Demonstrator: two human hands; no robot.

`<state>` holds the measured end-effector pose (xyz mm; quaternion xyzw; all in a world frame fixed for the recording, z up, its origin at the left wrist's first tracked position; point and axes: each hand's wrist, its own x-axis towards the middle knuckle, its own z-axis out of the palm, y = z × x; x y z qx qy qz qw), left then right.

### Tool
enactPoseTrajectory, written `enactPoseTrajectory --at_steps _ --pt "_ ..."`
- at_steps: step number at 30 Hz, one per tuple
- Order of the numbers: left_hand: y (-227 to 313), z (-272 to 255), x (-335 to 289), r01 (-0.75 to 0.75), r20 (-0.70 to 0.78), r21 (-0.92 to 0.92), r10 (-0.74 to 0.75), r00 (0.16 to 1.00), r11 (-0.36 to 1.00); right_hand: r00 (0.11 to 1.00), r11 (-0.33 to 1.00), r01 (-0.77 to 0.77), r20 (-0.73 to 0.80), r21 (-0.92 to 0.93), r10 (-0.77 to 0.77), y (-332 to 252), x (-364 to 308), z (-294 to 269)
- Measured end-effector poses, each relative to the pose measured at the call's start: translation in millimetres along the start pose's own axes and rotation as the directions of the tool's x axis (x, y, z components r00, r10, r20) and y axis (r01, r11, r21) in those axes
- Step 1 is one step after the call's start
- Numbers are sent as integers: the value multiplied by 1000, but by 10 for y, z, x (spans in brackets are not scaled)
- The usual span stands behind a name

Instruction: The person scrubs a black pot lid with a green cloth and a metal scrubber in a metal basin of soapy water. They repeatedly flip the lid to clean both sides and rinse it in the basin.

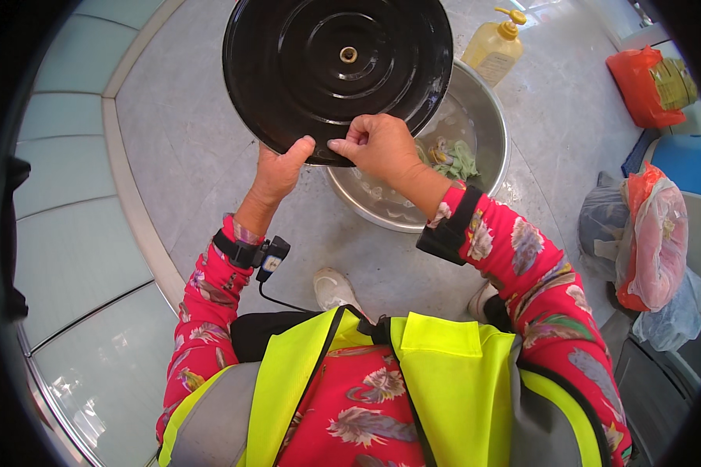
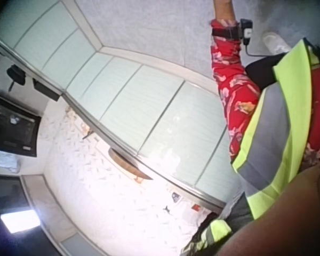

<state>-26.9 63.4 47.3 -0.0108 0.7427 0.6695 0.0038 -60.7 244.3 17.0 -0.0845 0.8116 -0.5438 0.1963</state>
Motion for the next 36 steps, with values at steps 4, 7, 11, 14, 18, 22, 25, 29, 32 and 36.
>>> enactPoseTrajectory --at_steps 4,7,11,14,18,22,25,29,32,36 --pt "-40 -3 -10 17 -23 21 -16 1000 1000 1000 1000 5 26 11 -5 37 24 10" --pt "-50 5 -2 22 -33 -23 -22 999 1000 995 994 -96 -12 -48 96 39 36 38" --pt "-42 -5 -4 -20 -24 -23 19 1000 1000 997 997 58 53 53 -61 46 30 82" --pt "-59 -44 -7 28 -74 3 -27 997 1000 983 973 173 -40 -154 -181 158 49 -31" --pt "-111 -96 39 13 -137 -228 -45 990 974 914 981 -81 -405 -179 1 433 47 -380" --pt "-114 -103 61 39 -142 -424 -109 984 905 928 764 -109 -210 636 308 461 -116 -228" --pt "-106 -61 45 42 -162 -500 -141 977 865 974 647 -205 90 734 206 284 -242 102" --pt "-112 -28 31 24 -162 -469 -113 980 883 941 480 -301 174 824 292 108 -254 314" --pt "-131 -29 27 -4 -171 -423 -76 982 906 929 358 -345 263 868 259 124 -221 233" --pt "-133 -38 36 -4 -162 -387 -64 985 922 928 365 -371 325 854 182 204 -222 131"
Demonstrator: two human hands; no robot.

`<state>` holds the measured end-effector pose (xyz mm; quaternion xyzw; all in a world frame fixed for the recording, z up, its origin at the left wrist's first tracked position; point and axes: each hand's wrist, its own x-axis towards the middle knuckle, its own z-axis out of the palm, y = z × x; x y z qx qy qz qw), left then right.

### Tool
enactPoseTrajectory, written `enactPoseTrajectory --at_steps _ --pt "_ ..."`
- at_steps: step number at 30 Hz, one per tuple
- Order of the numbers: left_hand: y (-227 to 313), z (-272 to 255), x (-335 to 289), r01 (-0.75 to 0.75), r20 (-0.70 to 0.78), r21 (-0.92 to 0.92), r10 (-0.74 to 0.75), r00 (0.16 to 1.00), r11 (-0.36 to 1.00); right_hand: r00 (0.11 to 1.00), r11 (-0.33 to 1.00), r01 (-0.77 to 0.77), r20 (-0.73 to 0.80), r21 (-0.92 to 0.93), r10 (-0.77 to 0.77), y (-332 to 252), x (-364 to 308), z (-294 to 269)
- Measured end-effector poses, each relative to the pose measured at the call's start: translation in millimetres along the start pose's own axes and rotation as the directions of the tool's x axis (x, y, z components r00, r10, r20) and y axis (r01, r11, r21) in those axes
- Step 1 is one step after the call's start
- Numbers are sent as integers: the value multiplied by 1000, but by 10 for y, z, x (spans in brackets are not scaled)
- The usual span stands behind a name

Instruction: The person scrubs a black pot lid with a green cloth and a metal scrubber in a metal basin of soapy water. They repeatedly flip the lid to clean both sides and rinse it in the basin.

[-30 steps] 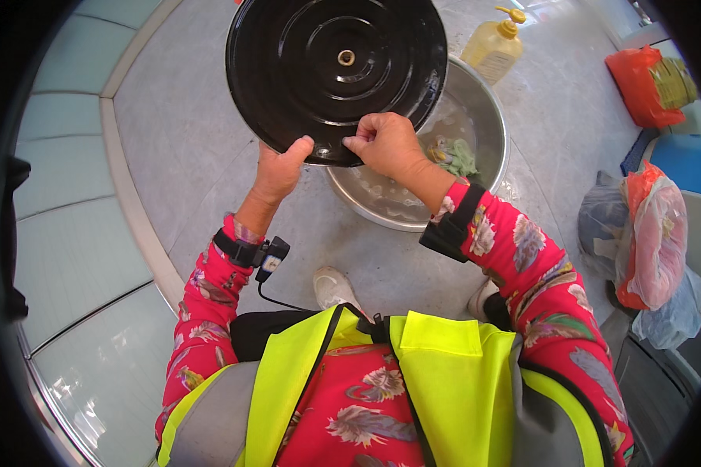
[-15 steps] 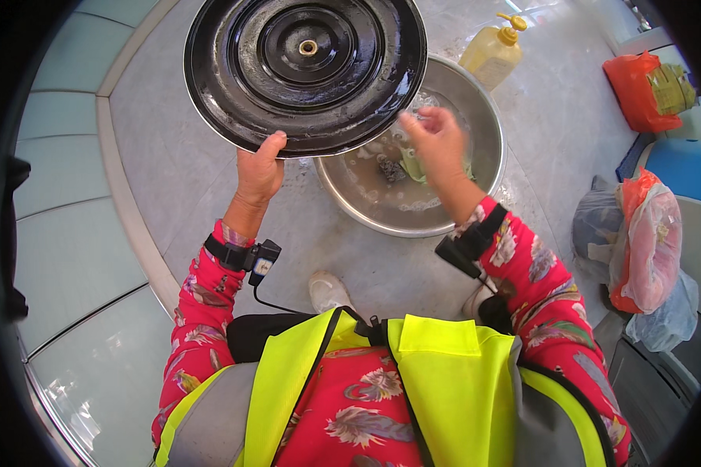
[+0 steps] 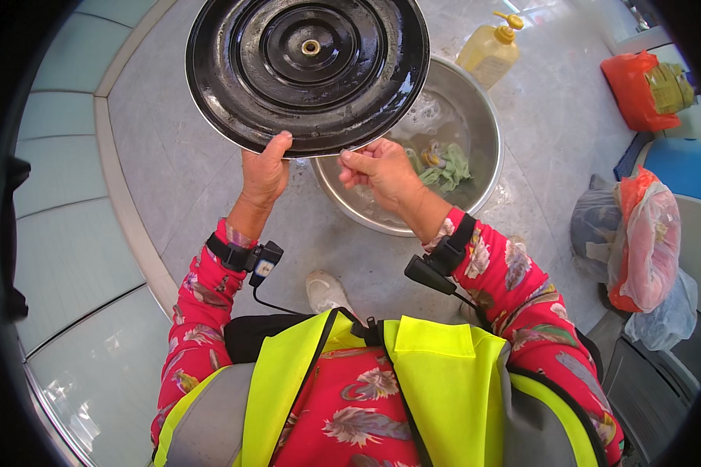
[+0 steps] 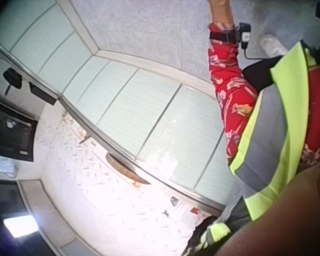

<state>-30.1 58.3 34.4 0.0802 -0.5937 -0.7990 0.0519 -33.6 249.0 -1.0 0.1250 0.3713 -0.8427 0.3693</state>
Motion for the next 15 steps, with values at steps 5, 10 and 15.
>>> enactPoseTrajectory --at_steps 5,10,15 --pt "8 25 -10 -57 2 106 57 998 993 996 999 3 -90 47 2 72 14 -15" --pt "11 -4 -5 -76 -29 149 81 996 986 927 992 127 -354 -26 -128 -37 111 -158" --pt "18 3 -8 -53 -48 143 60 997 988 936 983 119 -314 -136 -157 -59 47 -165"
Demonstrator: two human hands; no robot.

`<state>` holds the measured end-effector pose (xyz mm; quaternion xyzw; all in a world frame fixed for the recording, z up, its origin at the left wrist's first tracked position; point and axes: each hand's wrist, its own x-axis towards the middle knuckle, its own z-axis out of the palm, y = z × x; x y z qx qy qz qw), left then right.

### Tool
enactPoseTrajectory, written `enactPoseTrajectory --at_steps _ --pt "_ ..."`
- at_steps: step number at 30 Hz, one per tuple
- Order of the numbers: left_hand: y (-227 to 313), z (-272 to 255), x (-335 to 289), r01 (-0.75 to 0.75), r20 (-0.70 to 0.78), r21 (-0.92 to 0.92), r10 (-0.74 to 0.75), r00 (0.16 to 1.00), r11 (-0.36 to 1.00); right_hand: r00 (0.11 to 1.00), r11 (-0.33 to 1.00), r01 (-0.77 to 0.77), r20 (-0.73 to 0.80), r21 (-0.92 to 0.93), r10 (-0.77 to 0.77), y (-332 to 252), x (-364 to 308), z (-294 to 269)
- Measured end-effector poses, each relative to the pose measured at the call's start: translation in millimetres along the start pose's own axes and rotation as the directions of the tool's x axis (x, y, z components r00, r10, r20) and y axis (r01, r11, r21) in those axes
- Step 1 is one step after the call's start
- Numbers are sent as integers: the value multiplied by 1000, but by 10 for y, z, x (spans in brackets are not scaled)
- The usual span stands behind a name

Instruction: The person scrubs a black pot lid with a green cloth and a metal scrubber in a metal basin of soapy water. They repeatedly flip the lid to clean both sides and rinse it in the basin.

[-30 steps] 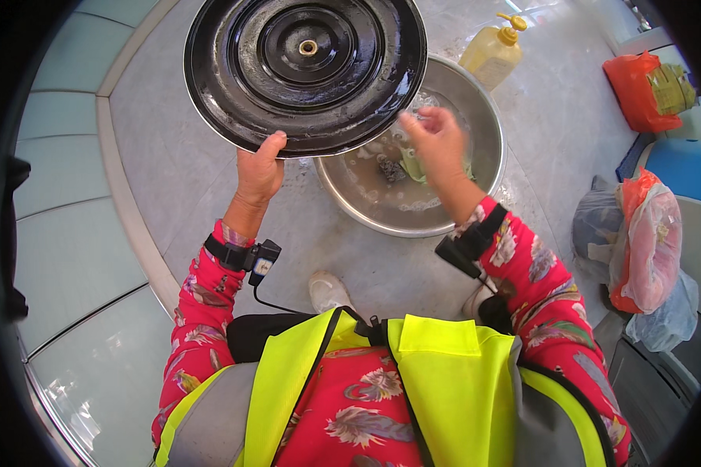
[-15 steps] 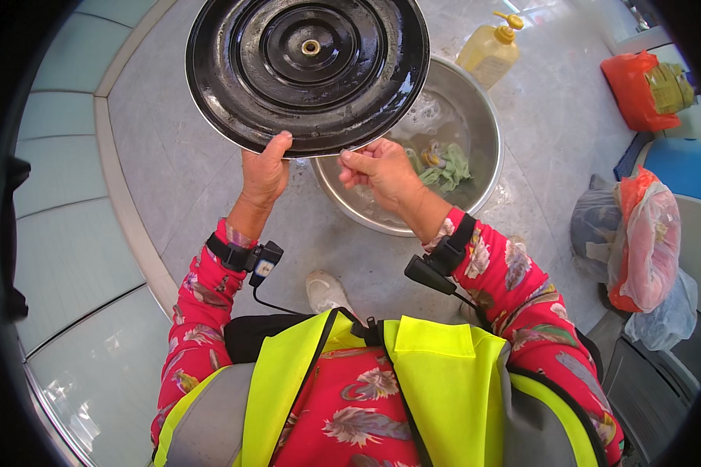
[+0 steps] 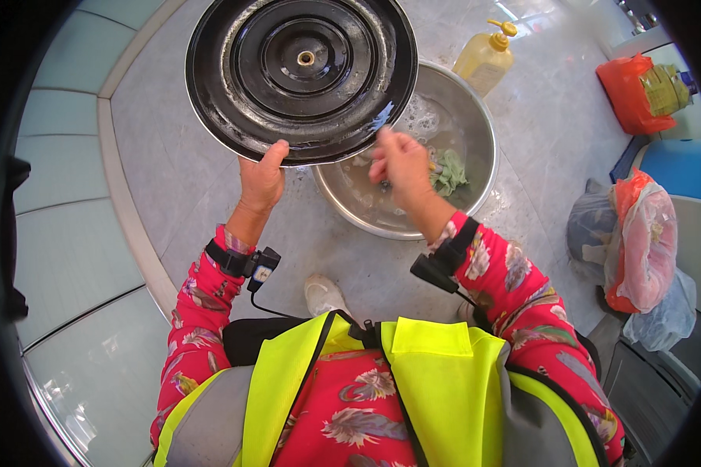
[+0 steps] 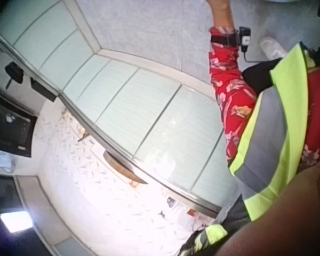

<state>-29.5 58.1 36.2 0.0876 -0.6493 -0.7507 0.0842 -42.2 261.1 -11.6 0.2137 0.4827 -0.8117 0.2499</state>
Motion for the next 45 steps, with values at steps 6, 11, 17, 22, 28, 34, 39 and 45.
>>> enactPoseTrajectory --at_steps 6,11,17,22,28,34,39,45 --pt "51 92 -41 -62 49 92 58 997 994 984 991 -117 145 68 106 76 -138 220" --pt "76 167 -72 -121 53 146 114 992 982 970 907 -242 107 345 218 35 -56 253" --pt "81 132 -89 -101 84 216 84 993 971 973 900 -229 109 372 202 103 -79 313" --pt "4 79 -115 -80 126 217 53 991 973 969 853 -233 34 467 246 84 -6 312" --pt "-77 -9 -111 -81 108 211 60 992 974 974 883 -219 143 416 175 109 -39 312" --pt "-69 -8 -124 -94 133 188 70 989 978 987 897 -117 151 426 57 59 -50 332" --pt "-82 42 -151 -4 101 131 -9 995 991 992 893 -106 -10 437 123 26 -7 333" --pt "-95 -28 -154 25 100 97 -34 994 995 990 911 -59 138 408 3 55 -41 269"
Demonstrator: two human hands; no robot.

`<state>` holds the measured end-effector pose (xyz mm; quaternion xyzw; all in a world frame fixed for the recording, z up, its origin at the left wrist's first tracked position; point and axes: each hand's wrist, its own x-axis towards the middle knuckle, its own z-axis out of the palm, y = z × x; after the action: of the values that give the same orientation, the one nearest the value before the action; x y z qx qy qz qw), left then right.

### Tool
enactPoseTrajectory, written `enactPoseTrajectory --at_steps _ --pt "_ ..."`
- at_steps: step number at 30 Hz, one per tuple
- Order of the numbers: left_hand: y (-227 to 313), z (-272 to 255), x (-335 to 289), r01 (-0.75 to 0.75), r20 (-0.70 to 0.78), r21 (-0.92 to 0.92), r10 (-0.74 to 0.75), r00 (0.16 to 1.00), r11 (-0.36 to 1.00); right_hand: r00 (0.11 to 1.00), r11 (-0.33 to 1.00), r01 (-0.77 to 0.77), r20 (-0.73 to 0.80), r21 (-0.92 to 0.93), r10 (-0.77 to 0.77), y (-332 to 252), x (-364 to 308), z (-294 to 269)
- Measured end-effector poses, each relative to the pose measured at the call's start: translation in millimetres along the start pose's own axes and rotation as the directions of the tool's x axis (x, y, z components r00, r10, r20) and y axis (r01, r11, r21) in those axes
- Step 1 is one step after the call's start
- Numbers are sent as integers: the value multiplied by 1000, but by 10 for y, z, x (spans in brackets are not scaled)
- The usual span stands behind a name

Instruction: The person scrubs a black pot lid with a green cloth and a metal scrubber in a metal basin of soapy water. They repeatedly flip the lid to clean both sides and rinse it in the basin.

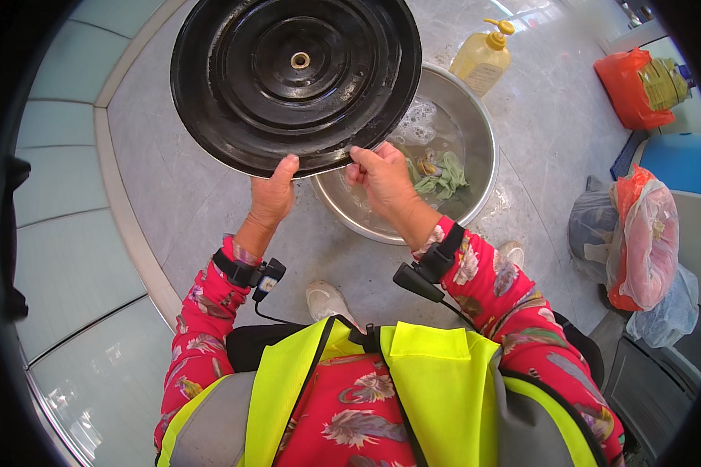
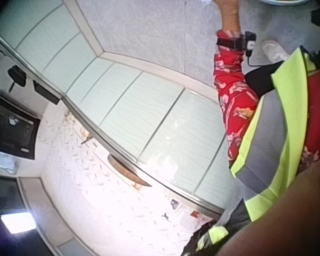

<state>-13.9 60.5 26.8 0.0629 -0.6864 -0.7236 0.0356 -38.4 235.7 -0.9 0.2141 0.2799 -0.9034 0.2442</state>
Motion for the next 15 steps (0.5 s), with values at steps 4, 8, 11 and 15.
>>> enactPoseTrajectory --at_steps 4,8,11,15 --pt "7 -9 3 -11 64 40 9 998 999 1000 1000 3 25 -11 -3 -37 7 7" --pt "12 37 -12 -49 59 41 47 997 998 996 999 -10 -86 -41 7 -64 27 57" --pt "8 57 6 -44 -25 -13 44 999 999 994 998 15 -108 -56 -21 -63 25 76" --pt "28 36 46 10 -39 -156 -17 999 988 995 994 88 43 -65 -86 -61 -17 52"
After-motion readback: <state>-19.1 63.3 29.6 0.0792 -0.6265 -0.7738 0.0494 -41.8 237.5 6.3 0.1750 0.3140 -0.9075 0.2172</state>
